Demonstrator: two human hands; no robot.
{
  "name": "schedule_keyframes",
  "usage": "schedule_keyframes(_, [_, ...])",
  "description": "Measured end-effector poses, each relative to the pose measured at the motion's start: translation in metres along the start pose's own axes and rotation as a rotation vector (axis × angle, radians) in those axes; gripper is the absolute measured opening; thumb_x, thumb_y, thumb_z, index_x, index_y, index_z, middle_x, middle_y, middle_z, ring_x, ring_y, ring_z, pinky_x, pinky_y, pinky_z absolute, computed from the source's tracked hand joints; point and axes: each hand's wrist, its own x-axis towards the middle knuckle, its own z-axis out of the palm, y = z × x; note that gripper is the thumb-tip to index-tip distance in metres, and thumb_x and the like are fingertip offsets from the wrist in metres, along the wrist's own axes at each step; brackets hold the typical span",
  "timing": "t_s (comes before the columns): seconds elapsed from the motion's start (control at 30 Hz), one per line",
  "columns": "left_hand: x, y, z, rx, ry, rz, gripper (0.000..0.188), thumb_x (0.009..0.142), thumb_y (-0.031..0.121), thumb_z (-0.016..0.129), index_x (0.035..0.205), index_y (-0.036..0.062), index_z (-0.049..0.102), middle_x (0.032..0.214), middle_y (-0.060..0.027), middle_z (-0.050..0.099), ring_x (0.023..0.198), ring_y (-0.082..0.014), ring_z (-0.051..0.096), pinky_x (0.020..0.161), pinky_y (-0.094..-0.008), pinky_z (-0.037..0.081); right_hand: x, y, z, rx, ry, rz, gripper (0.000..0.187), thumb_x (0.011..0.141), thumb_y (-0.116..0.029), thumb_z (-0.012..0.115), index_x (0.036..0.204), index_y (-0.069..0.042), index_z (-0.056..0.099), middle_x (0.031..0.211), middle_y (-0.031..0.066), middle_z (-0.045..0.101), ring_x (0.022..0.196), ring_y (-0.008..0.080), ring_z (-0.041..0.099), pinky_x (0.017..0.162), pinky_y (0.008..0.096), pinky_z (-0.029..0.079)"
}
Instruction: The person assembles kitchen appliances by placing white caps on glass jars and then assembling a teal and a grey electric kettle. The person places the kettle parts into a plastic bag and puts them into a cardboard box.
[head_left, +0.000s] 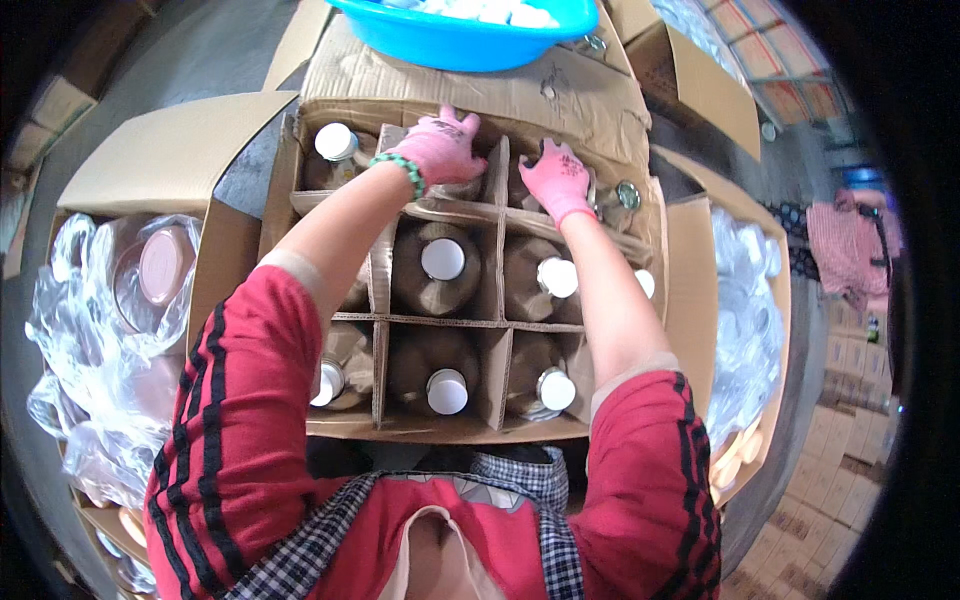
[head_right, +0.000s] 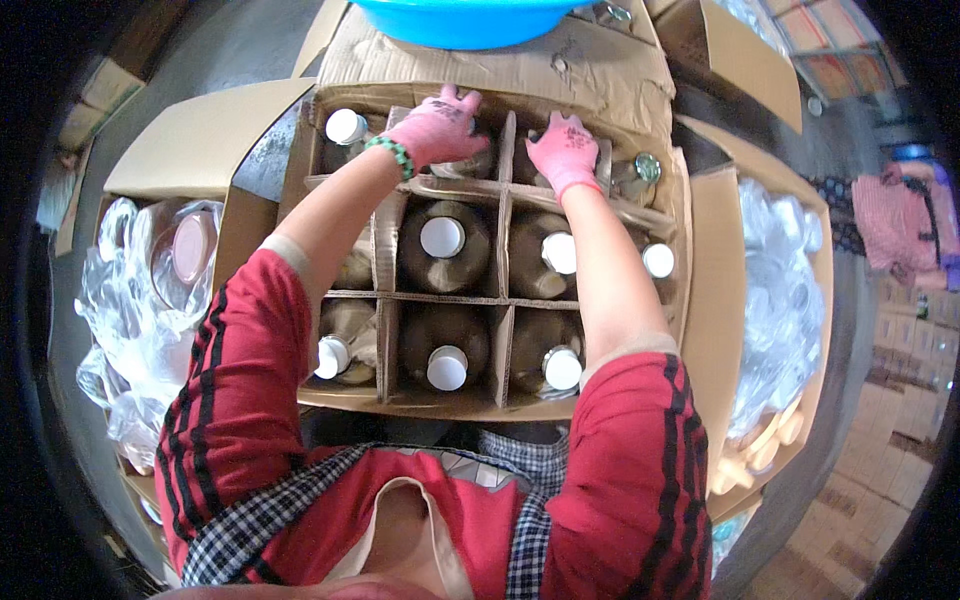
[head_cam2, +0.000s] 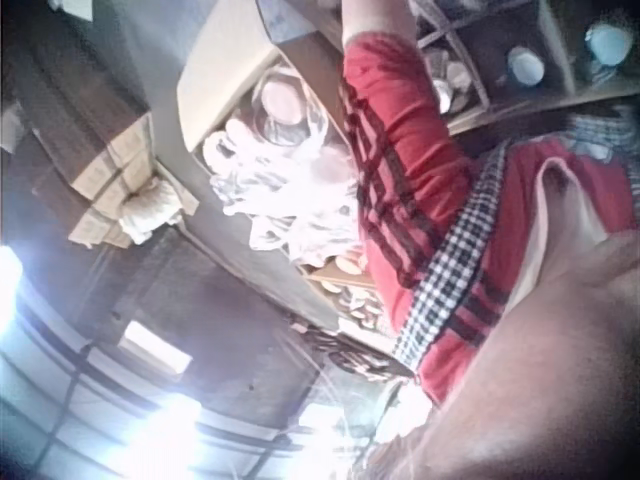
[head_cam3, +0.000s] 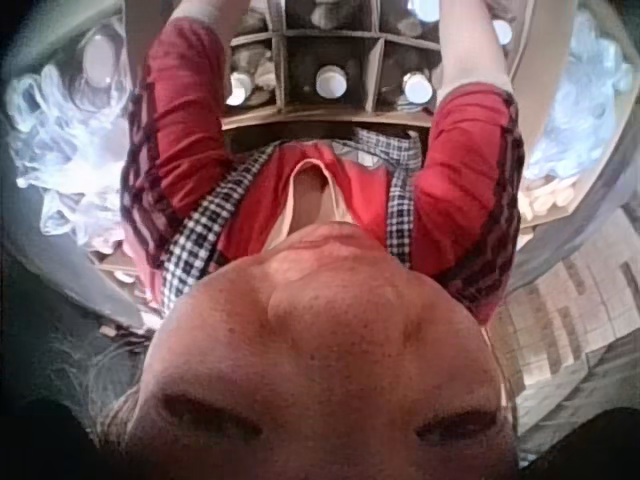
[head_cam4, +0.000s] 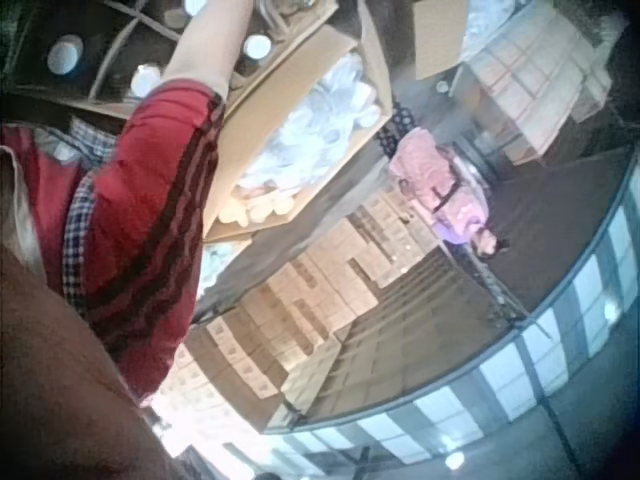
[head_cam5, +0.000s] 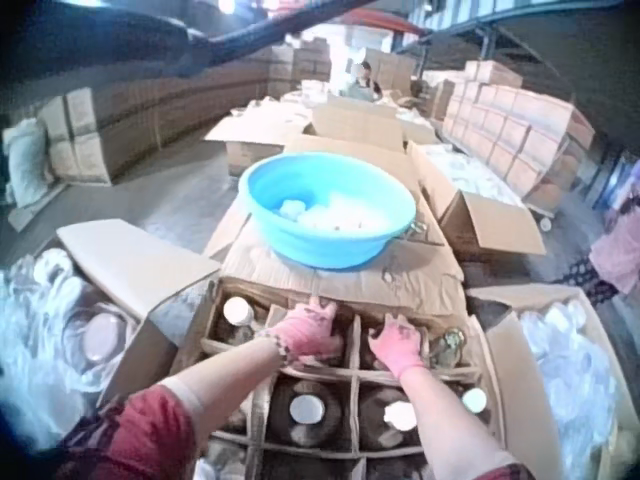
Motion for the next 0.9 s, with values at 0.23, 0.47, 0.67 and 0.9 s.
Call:
schedule_keyframes(0.23, [0.017, -0.016, 0.02, 0.131, 0.067, 0.165, 0.054, 0.07, 0.038, 0.062, 0.108, 0.004, 0.045, 0.104, -0.0229, 0.048, 0.09, -0.0351, 0.054, 0.074, -0.0406, 0.046, 0.011, 0.003, -0.039, 0.022, 0.13, -0.159, 0.065, 0.073, -0.047, 0.054, 0.117, -0.002, 0.041, 0.111, 0.0216, 0.045, 0.102, 0.0352, 0.048, 0.086, 0.0424, 0.04])
schedule_keyframes(0.47, [-0.002, -0.006, 0.015, 0.063, 0.068, 0.07, 0.056, 0.07, 0.038, 0.061, 0.114, 0.0082, 0.044, 0.107, -0.0223, 0.045, 0.098, -0.0358, 0.049, 0.081, -0.0423, 0.042, 0.087, -0.059, -0.12, -0.156, 0.716, -0.511, 0.055, 0.077, -0.046, 0.046, 0.115, -0.006, 0.045, 0.118, 0.0169, 0.044, 0.108, 0.0353, 0.043, 0.089, 0.0425, 0.036])
schedule_keyframes(0.67, [-0.056, -0.004, -0.034, 0.113, 0.882, 0.324, 0.081, 0.057, 0.033, 0.071, 0.127, 0.0192, 0.034, 0.133, -0.0156, 0.025, 0.118, -0.0378, 0.026, 0.092, -0.0545, 0.025, 0.046, -0.064, -0.115, 0.101, 0.075, -0.582, 0.039, 0.084, -0.036, 0.038, 0.099, -0.006, 0.057, 0.096, 0.0197, 0.057, 0.088, 0.0339, 0.055, 0.079, 0.0397, 0.043])
schedule_keyframes(0.9, [-0.028, -0.032, -0.05, 0.244, 0.517, 0.244, 0.04, 0.069, 0.042, 0.061, 0.095, 0.0114, 0.056, 0.1, -0.0095, 0.051, 0.107, -0.0319, 0.041, 0.091, -0.0591, 0.023, 0.051, -0.03, -0.121, 0.164, 0.175, -0.284, 0.049, 0.071, -0.034, 0.06, 0.108, -0.004, 0.052, 0.104, 0.0186, 0.055, 0.096, 0.031, 0.053, 0.084, 0.0373, 0.041])
